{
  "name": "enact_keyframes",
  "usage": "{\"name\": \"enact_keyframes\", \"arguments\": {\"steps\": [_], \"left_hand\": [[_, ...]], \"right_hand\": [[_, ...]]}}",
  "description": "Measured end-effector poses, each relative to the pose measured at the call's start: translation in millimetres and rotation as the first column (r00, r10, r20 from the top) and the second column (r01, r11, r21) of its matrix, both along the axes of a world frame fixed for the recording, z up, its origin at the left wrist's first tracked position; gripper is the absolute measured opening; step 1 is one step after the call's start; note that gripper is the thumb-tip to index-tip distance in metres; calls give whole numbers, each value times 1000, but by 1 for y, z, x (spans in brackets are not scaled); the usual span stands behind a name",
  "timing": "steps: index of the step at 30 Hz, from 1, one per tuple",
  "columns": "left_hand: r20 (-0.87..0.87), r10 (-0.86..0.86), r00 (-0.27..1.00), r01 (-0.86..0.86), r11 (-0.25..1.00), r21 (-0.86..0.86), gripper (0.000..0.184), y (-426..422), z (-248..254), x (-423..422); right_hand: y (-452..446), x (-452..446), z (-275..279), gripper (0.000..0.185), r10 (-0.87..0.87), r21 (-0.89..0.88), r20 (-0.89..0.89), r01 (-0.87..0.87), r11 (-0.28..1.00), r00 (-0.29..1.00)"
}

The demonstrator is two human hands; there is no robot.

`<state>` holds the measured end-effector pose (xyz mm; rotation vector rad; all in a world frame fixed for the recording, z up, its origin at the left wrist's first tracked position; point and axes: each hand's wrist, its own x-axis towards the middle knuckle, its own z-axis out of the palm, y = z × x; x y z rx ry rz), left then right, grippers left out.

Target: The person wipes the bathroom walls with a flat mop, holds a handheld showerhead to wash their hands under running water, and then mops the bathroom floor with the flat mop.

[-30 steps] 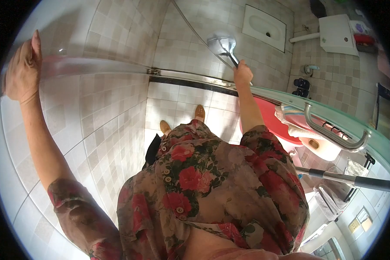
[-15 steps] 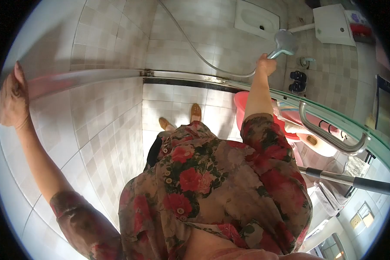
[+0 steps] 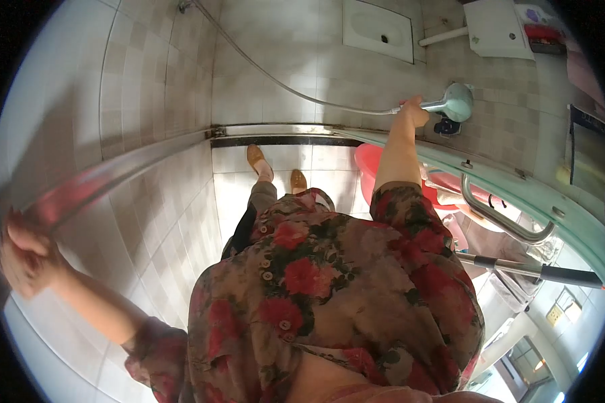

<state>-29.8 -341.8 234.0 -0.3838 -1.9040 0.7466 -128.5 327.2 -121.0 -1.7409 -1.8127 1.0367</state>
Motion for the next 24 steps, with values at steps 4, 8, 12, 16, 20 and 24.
{"name": "enact_keyframes", "arguments": {"steps": [4, 8, 12, 16, 20, 24], "left_hand": [[3, -175, 985, 175, 985, 5, 46, 24, 6, -6], [1, -270, 963, 270, 962, 49, 57, 28, 5, -2], [-20, -174, 985, 175, 967, 183, 58, 45, 2, 2], [85, -141, 986, 116, 962, 249, 46, 56, 8, 9], [-22, -515, 857, 375, 593, 712, 42, 79, -8, 2], [211, -459, 863, 168, 655, 737, 32, 100, -19, -34]], "right_hand": [[-4, -6, 44, 38, -78, 6, -102, 79, 997, 992], [6, -9, 73, 47, -93, 88, -231, 116, 989, 969], [24, -12, 103, 56, -216, 134, -246, 254, 958, 945], [35, -16, 136, 57, -233, 143, -332, 293, 945, 914], [35, -36, 168, 58, -232, 146, -367, 303, 942, 901], [66, -75, 175, 56, -227, 193, -369, 313, 930, 901]]}}
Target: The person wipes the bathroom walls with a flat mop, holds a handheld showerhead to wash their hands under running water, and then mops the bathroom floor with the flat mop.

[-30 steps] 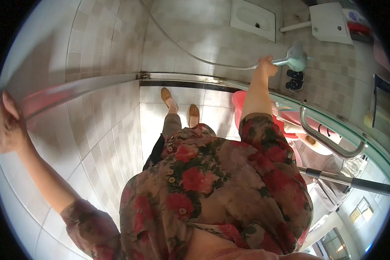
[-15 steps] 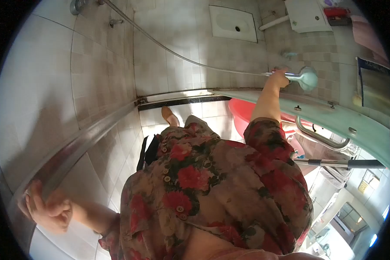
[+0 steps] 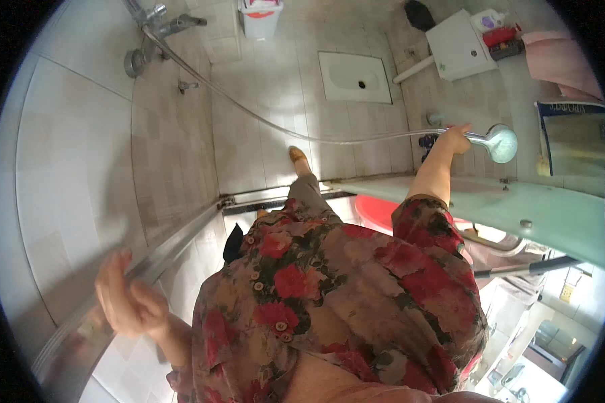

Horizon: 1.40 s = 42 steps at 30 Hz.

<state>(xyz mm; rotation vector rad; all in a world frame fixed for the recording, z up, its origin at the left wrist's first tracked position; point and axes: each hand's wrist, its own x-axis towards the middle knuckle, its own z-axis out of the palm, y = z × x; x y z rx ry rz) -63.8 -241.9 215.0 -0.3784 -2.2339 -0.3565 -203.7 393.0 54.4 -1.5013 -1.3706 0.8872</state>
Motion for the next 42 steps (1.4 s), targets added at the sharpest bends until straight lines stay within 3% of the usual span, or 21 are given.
{"name": "enact_keyframes", "arguments": {"steps": [8, 10, 12, 14, 16, 17, 19, 20, 22, 25, 27, 29, 31, 38, 42], "left_hand": [[105, 305, 946, -306, 952, -12, 24, 41, -16, -101], [155, 281, 947, -289, 957, 27, 24, 36, -23, -141], [101, 367, 925, -344, 918, -196, 25, 39, -18, -182], [95, 409, 907, -386, 901, -197, 27, 36, -13, -220], [-106, 343, 933, -355, 837, -417, 29, 24, -4, -251], [-124, 383, 915, -397, 809, -432, 30, 13, -5, -259], [-197, 405, 893, -446, 735, -511, 31, 2, -1, -271], [-278, 414, 867, -495, 652, -574, 32, -4, -1, -278], [-274, 407, 871, -488, 670, -559, 38, -13, -3, -287], [-345, 418, 840, -537, 555, -635, 44, -32, -7, -290], [-399, 627, 670, -670, 278, -689, 47, -46, -15, -288], [-380, 644, 664, -650, 247, -719, 47, -54, -15, -289], [-352, 667, 657, -625, 220, -749, 47, -58, -20, -289], [-359, 713, 602, -659, 189, -728, 47, -71, -30, -293], [-346, 747, 567, -654, 153, -741, 47, -71, -34, -293]], "right_hand": [[102, -130, -38, 56, 19, 144, 158, -42, 989, 987], [112, -158, -50, 54, 65, 205, 240, -116, 972, 968], [103, -181, -34, 55, 121, 212, 206, -165, 963, 971], [112, -208, -27, 55, 187, 225, 166, -222, 949, 968], [139, -238, -33, 56, 312, 302, 161, -348, 888, 936], [156, -255, -38, 56, 314, 300, 170, -353, 886, 934], [184, -284, -49, 56, 238, 475, 321, -374, 797, 916], [174, -291, -39, 56, 242, 471, 329, -380, 796, 913], [154, -312, -15, 55, 405, 406, 282, -490, 771, 870], [161, -349, -15, 55, 439, 433, 334, -549, 715, 834], [142, -364, 4, 54, 524, 366, 301, -604, 708, 797], [135, -380, 8, 54, 602, 303, 261, -656, 691, 755], [131, -398, 10, 53, 594, 291, 398, -710, 641, 699], [97, -451, 8, 60, 700, 242, 337, -776, 582, 630], [71, -474, 12, 58, 747, 173, 461, -874, 453, 479]]}}
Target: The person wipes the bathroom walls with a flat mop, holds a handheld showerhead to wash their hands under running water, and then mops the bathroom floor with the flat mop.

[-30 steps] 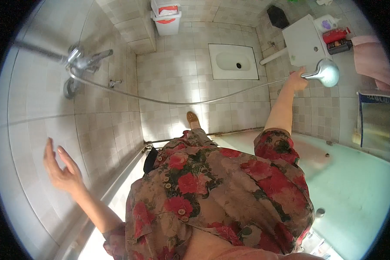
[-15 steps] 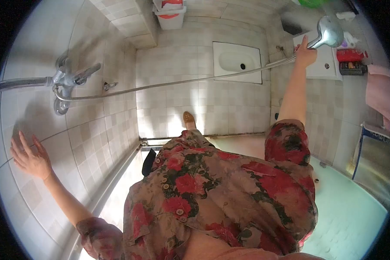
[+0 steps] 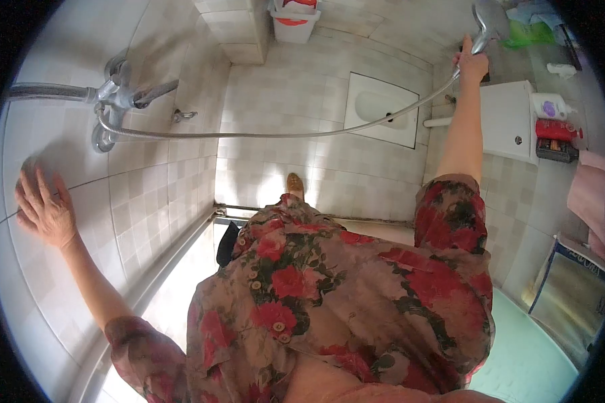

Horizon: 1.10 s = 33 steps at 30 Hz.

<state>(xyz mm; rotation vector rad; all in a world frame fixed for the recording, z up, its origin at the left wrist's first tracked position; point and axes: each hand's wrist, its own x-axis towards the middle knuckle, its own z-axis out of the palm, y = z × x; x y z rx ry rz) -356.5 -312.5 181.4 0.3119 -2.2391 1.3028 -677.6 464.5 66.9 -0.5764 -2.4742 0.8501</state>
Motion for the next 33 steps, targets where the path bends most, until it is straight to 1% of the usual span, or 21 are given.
{"name": "enact_keyframes", "arguments": {"steps": [1, 3, 4, 6, 8, 11, 12, 13, 14, 15, 18, 19, 21, 22, 24, 27, 28, 29, 30, 31, 33], "left_hand": [[0, 7, 1000, -7, 1000, -2, 47, 0, -1, -2], [-37, -79, 996, 81, 995, 64, 46, 6, 4, -2], [-36, -74, 997, 76, 995, 61, 46, 7, 3, -2], [-49, 16, 999, -15, 1000, 15, 47, 12, 3, -3], [-49, 17, 999, -17, 1000, -5, 47, 14, 3, -4], [-27, 42, 999, -43, 999, -29, 48, 17, 5, -2], [-7, 60, 998, -60, 998, -27, 48, 19, 5, -2], [-2, 63, 998, -63, 998, -27, 48, 25, 5, -4], [34, 204, 978, -202, 978, -50, 50, 35, 7, -6], [65, 343, 937, -338, 938, -81, 52, 44, 10, -7], [92, 427, 899, -416, 902, -116, 55, 59, 16, -11], [98, 430, 898, -419, 901, -115, 55, 41, 8, -10], [8, 77, 997, -77, 997, 29, 56, 7, -3, -1], [9, 78, 997, -78, 997, 29, 56, 8, -2, -1], [-30, -46, 999, 48, 997, 55, 56, 9, 1, -3], [-51, -99, 994, 101, 993, 53, 56, 3, -2, -3], [-52, -104, 993, 108, 992, 62, 56, 3, -2, -2], [-12, -11, 1000, 11, 1000, 11, 56, 3, 0, -1], [25, 84, 996, -83, 996, -44, 56, 0, 0, -1], [-14, -32, 999, 31, 999, -22, 55, 1, 2, -4], [-20, -60, 998, 59, 998, -21, 54, 2, 3, -5]], "right_hand": [[-8, -5, 1, 59, 61, 29, 5, -61, 998, 998], [-16, -16, -2, 60, 92, 19, 28, -92, 996, 995], [-23, -23, -4, 62, 117, 16, 53, -118, 993, 992], [-35, -33, -5, 65, 179, -28, 69, -177, 984, 981], [-57, -43, -4, 66, 202, 3, 131, -204, 979, 971], [-83, -48, -5, 63, 212, 25, 130, -217, 976, 969], [-83, -55, -14, 63, 215, 22, 136, -220, 975, 967], [-82, -66, -24, 65, 210, 73, 156, -223, 972, 965], [-85, -71, -29, 68, 205, 125, 176, -229, 965, 963], [-88, -74, -33, 68, 212, 124, 180, -235, 964, 961], [-102, -67, -33, 68, 226, 87, 203, -247, 965, 953], [-110, -67, -36, 70, 225, 113, 213, -252, 961, 951], [-112, -62, -38, 71, 225, 134, 220, -258, 957, 949], [-112, -59, -37, 72, 205, 130, 224, -238, 963, 953], [-104, -60, -42, 73, 183, 127, 230, -216, 968, 956], [-84, -64, -46, 73, 161, 197, 238, -210, 958, 958], [-77, -60, -37, 74, 128, 310, 225, -195, 931, 966], [-69, -56, -28, 75, 95, 418, 210, -178, 891, 973], [-63, -53, -20, 75, 85, 425, 214, -171, 889, 973], [-55, -53, -12, 74, 80, 440, 206, -165, 883, 975], [-38, -56, 3, 74, 68, 455, 199, -153, 877, 978]]}}
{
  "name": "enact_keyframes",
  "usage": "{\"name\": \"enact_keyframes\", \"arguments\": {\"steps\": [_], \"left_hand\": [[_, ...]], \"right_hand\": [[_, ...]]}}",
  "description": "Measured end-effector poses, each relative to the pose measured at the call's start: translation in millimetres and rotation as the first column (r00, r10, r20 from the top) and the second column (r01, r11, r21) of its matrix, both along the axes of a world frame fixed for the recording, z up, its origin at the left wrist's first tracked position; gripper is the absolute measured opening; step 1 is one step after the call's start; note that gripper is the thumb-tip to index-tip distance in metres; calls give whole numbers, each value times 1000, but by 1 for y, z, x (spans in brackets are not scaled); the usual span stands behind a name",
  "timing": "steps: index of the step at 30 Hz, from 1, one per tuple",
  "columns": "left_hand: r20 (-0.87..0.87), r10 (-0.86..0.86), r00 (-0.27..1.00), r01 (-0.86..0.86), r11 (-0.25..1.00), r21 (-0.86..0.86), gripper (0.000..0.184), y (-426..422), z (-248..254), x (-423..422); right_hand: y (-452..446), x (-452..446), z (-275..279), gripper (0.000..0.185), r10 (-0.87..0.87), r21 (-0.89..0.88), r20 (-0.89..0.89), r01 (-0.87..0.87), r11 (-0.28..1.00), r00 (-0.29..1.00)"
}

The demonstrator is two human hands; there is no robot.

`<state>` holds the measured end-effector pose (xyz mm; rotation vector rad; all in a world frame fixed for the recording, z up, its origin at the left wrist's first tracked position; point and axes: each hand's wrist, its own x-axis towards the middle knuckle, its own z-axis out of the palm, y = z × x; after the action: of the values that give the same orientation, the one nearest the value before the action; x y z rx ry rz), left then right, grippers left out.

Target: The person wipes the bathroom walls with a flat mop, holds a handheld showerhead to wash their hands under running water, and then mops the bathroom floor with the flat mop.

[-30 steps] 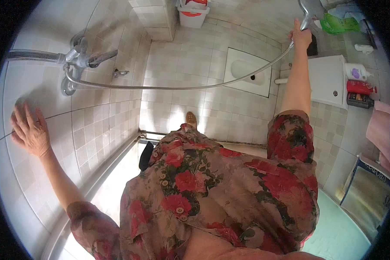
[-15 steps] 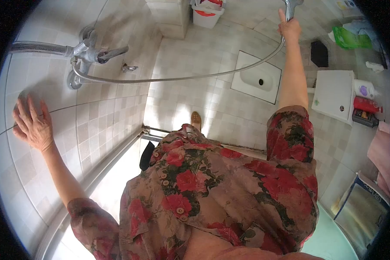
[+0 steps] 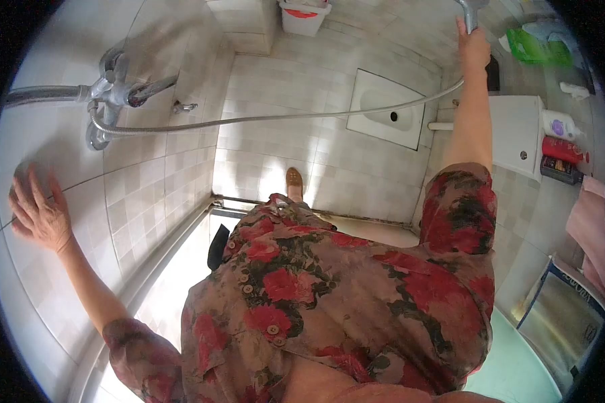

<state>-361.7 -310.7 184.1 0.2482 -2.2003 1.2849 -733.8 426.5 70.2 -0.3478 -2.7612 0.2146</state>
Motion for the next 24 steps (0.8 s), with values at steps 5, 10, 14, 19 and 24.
{"name": "enact_keyframes", "arguments": {"steps": [5, 10, 14, 19, 24], "left_hand": [[-15, -62, 998, 61, 998, -17, 53, -2, 2, 0], [-5, -57, 998, 57, 998, -35, 52, -9, -1, 0], [27, 29, 999, -27, 997, -76, 50, 0, 2, 0], [29, 64, 998, -61, 994, -90, 48, -6, 2, -1], [33, 79, 996, -76, 993, -93, 45, -6, 1, -1]], "right_hand": [[70, -34, 12, 80, -15, 150, -87, 28, 988, 996], [63, -5, 45, 80, -76, 91, -61, 81, 993, 995], [73, 2, 48, 80, -163, 41, -8, 163, 986, 987], [85, 19, 43, 79, -197, 19, 3, 197, 980, 980], [112, 28, 25, 71, -204, 2, -98, 205, 979, 974]]}}
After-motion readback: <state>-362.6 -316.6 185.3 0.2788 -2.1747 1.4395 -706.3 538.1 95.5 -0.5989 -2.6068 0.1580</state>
